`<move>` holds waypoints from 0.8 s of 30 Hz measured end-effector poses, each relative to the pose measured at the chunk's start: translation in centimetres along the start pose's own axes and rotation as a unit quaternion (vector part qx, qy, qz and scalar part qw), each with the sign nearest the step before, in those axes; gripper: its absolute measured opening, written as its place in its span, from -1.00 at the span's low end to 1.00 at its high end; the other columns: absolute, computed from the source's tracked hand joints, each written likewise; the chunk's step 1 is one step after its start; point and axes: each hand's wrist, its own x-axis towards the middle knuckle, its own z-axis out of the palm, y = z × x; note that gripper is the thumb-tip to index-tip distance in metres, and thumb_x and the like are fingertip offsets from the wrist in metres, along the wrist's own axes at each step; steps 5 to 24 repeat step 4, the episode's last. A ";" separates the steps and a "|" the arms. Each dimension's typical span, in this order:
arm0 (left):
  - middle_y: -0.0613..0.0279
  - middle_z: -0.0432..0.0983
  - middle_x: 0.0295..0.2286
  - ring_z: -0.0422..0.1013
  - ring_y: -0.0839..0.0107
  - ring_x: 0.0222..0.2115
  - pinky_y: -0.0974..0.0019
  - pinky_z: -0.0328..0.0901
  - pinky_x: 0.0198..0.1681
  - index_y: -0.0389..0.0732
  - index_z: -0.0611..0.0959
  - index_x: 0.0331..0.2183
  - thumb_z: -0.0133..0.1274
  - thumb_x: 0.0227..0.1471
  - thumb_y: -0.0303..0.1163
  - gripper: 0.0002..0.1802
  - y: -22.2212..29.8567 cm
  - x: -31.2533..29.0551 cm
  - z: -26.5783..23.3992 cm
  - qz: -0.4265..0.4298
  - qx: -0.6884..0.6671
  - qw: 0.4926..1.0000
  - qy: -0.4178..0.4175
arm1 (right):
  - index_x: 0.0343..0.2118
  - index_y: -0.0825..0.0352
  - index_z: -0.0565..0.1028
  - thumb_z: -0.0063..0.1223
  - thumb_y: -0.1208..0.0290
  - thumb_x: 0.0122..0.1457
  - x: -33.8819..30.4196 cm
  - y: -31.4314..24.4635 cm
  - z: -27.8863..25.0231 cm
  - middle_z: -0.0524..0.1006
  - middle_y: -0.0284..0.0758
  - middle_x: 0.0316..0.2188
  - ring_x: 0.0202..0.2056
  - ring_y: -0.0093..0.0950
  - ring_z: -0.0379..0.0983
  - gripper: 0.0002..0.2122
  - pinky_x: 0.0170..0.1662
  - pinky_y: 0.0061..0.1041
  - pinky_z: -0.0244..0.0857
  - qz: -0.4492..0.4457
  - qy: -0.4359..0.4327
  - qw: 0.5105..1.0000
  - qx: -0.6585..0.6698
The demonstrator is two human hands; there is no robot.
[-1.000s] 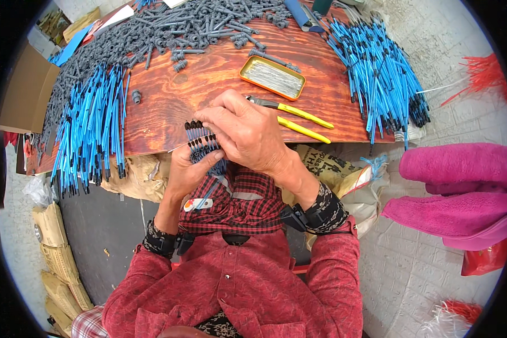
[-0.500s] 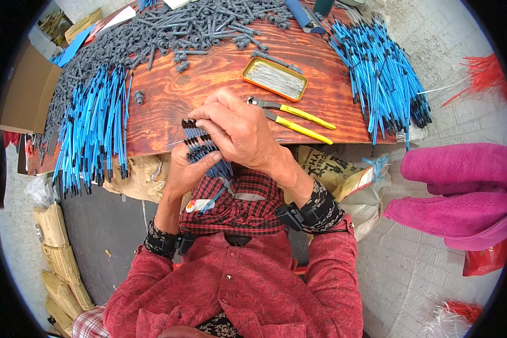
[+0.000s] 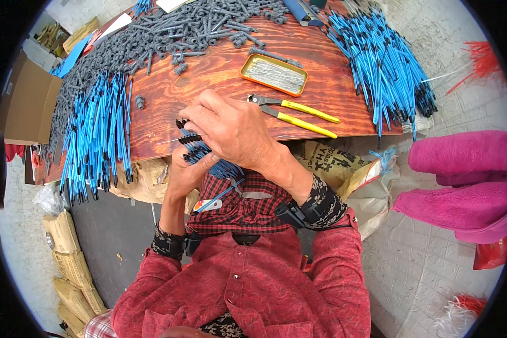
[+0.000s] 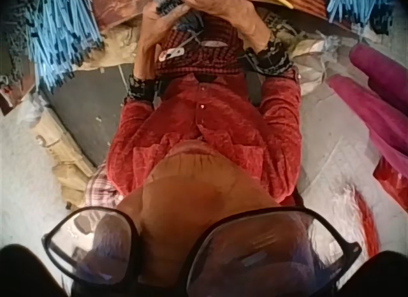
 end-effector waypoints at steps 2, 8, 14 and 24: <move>0.38 0.61 -0.38 0.47 0.61 -0.37 0.43 0.38 -0.29 -0.27 0.71 -0.26 0.21 0.10 -0.47 -0.87 0.1 0.0 -0.1 0.000 0.000 1.000 -0.002 | -0.23 0.22 0.56 0.24 0.47 -0.01 0.0 0.1 0.1 0.48 -0.38 -0.37 -0.42 -0.35 0.55 -0.76 -0.45 -0.41 0.44 0.004 0.001 1.000 0.012; 0.37 0.61 -0.37 0.47 0.60 -0.36 0.43 0.39 -0.28 -0.25 0.71 -0.25 0.21 0.11 -0.46 -0.87 -0.3 0.0 -0.2 0.004 -0.014 1.000 0.003 | -0.20 0.20 0.55 0.20 0.48 0.03 -0.1 0.1 0.1 0.48 -0.36 -0.35 -0.42 -0.31 0.55 -0.77 -0.44 -0.39 0.45 0.008 -0.008 0.999 0.040; 0.37 0.61 -0.37 0.47 0.60 -0.36 0.43 0.39 -0.28 -0.25 0.71 -0.25 0.21 0.11 -0.46 -0.87 -0.3 0.0 -0.2 0.004 -0.014 1.000 0.003 | -0.20 0.20 0.55 0.20 0.48 0.03 -0.1 0.1 0.1 0.48 -0.36 -0.35 -0.42 -0.31 0.55 -0.77 -0.44 -0.39 0.45 0.008 -0.008 0.999 0.040; 0.37 0.61 -0.37 0.47 0.60 -0.36 0.43 0.39 -0.28 -0.25 0.71 -0.25 0.21 0.11 -0.46 -0.87 -0.3 0.0 -0.2 0.004 -0.014 1.000 0.003 | -0.20 0.20 0.55 0.20 0.48 0.03 -0.1 0.1 0.1 0.48 -0.36 -0.35 -0.42 -0.31 0.55 -0.77 -0.44 -0.39 0.45 0.008 -0.008 0.999 0.040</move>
